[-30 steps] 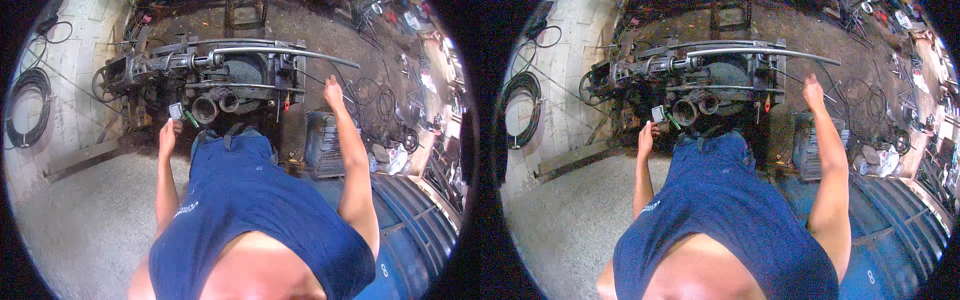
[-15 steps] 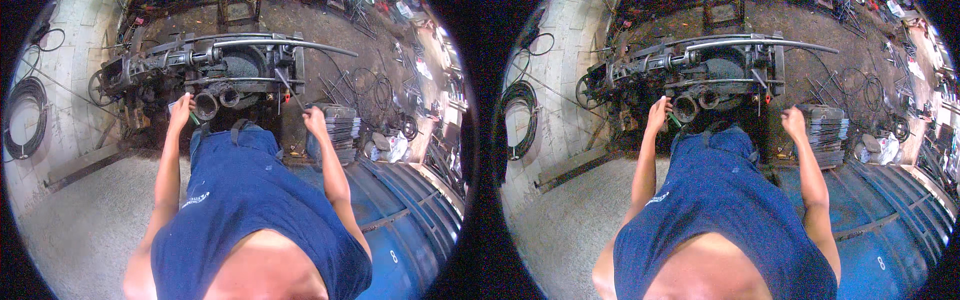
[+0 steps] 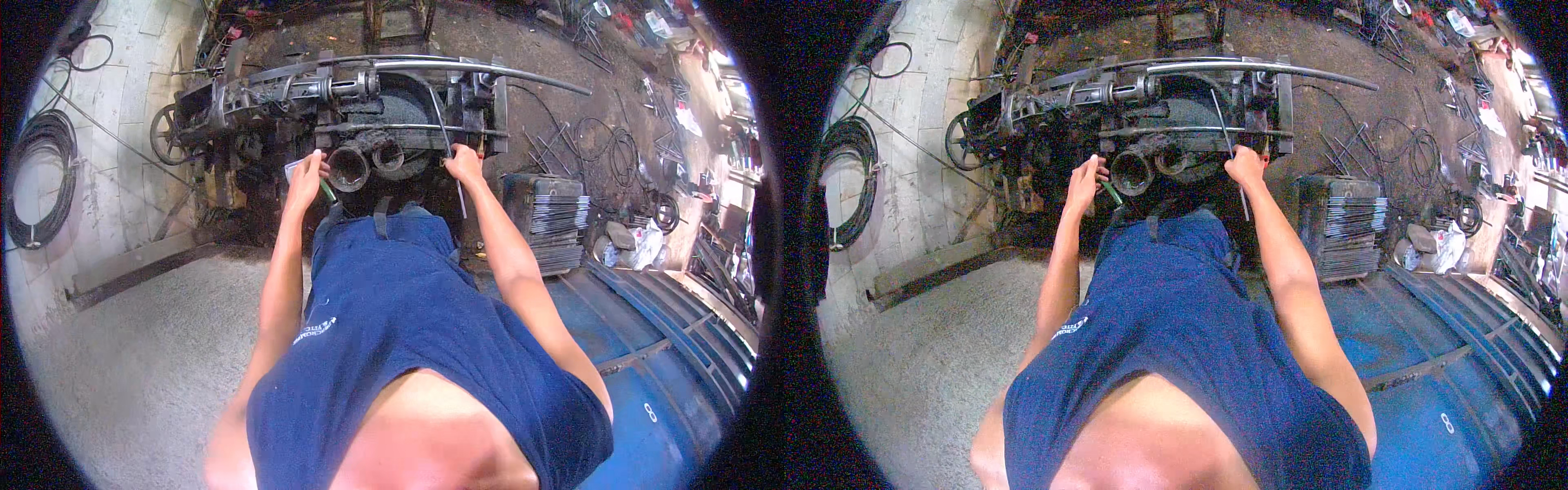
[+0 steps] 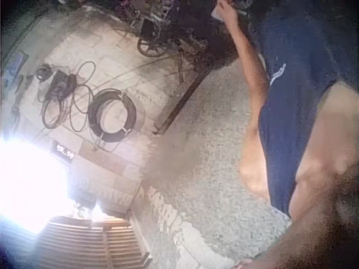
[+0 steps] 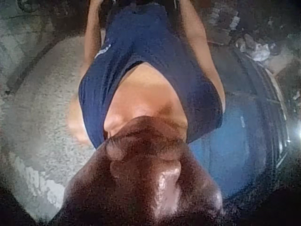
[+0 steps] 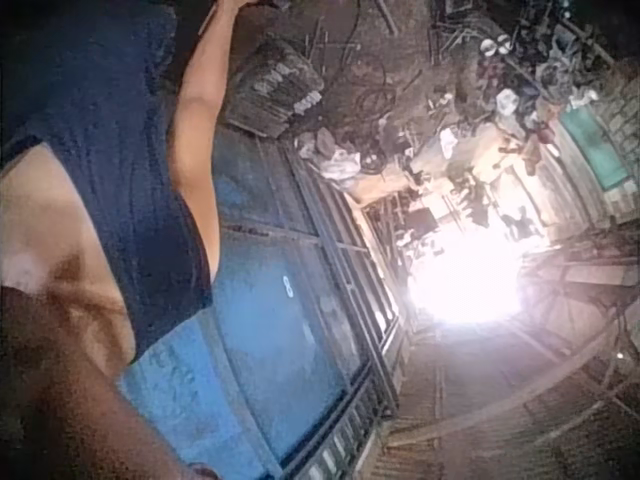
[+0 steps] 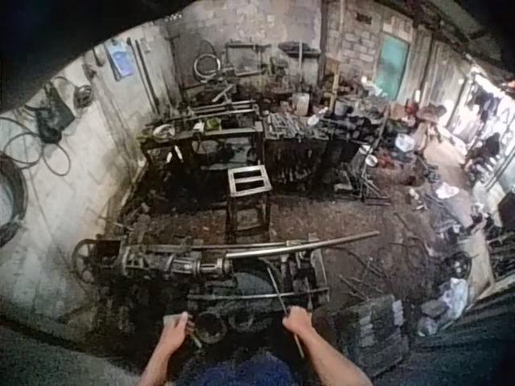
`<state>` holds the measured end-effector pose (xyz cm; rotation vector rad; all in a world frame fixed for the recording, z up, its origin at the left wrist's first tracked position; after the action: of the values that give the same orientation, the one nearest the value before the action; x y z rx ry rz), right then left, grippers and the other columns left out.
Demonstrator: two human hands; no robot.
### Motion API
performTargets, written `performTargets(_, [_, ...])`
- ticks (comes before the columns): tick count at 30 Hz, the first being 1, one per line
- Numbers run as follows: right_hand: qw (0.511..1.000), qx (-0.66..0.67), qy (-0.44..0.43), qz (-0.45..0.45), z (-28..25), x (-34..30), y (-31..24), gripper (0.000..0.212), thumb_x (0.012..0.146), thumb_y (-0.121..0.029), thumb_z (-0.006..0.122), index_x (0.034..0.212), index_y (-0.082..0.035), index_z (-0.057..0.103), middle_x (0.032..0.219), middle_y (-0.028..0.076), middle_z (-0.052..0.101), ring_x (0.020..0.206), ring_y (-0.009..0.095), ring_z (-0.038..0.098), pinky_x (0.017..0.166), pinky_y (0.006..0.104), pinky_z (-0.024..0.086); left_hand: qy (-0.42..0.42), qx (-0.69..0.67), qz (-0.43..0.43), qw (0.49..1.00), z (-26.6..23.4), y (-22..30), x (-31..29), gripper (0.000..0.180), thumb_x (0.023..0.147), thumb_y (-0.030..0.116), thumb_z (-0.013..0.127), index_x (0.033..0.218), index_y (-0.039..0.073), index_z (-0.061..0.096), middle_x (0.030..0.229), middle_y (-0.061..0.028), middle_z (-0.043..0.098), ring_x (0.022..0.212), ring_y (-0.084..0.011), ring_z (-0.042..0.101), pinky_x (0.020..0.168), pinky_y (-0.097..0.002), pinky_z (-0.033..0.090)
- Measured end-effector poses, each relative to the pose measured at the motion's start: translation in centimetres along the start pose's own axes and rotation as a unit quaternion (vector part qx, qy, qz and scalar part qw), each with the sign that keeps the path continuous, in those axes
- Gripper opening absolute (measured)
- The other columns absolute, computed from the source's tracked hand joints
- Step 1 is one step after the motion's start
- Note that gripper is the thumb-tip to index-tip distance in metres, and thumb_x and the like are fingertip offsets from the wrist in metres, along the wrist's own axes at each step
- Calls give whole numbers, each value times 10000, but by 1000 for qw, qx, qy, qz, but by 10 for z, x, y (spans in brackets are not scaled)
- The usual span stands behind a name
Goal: Using a semi-automatic bending machine to shape a metal rod in a workshop environment.
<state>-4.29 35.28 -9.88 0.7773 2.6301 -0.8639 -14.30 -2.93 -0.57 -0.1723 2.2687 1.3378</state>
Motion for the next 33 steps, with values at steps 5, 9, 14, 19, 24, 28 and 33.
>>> performTargets(5, [1000,-30,3,7,1,-3,-10,326,736,-211,612,1011,-66,710,1018,216,686,1007,374,647,885,490,495,-17,2,-11,1000,-5,-31,-3,509,1016,464,400,1150,23,617,881,-58,654,764,-111,608,668,-270,460])
performTargets(9, [998,-50,-41,26,12,-2,-4,306,805,-308,636,962,-58,718,1014,216,685,1005,368,649,882,499,487,-19,-11,-22,1000,-5,-35,-5,504,1020,460,393,1151,29,618,872,-52,651,760,-103,608,661,-271,458])
performTargets(14, [998,-21,32,-41,9,4,-7,283,831,-302,627,906,-47,721,976,206,680,973,359,648,842,517,470,-15,-8,-20,1000,-2,-25,-4,518,1012,477,405,1156,28,620,886,-45,656,764,-102,610,658,-268,452])
performTargets(19, [982,-27,145,-117,-16,4,-42,258,817,-252,606,840,-13,703,894,196,669,886,365,648,766,527,454,-16,-9,-22,1000,2,-15,-4,520,1004,485,421,1165,34,624,895,-36,657,762,-98,607,641,-255,440])
performTargets(24, [994,-98,-9,-56,4,16,-39,270,843,-253,593,866,-12,713,968,204,674,879,383,663,816,505,481,-18,3,-4,1000,5,-8,3,508,1009,469,416,1172,35,624,881,-33,659,762,-98,611,636,-255,434])
performTargets(28, [984,-24,125,-126,-18,16,-55,235,767,-239,593,759,-23,687,904,224,678,852,386,664,796,551,464,-19,-18,-10,1000,6,-4,2,504,1011,463,415,1173,35,627,879,-43,660,765,-110,617,639,-264,440])
performTargets(33, [990,-120,0,-78,6,20,-39,233,775,-205,567,851,-21,687,931,230,683,902,401,662,845,530,470,-28,-9,-11,1000,11,-2,7,543,1016,474,391,1163,8,627,899,-66,667,778,-133,629,683,-275,455])
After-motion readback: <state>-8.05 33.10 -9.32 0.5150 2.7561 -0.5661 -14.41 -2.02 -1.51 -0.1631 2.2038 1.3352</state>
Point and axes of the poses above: each hand's wrist, its own x-axis towards the middle knuckle, its own z-axis out of the palm, y = z × x, the point moved 7 cm from there along x, towards the middle knuckle
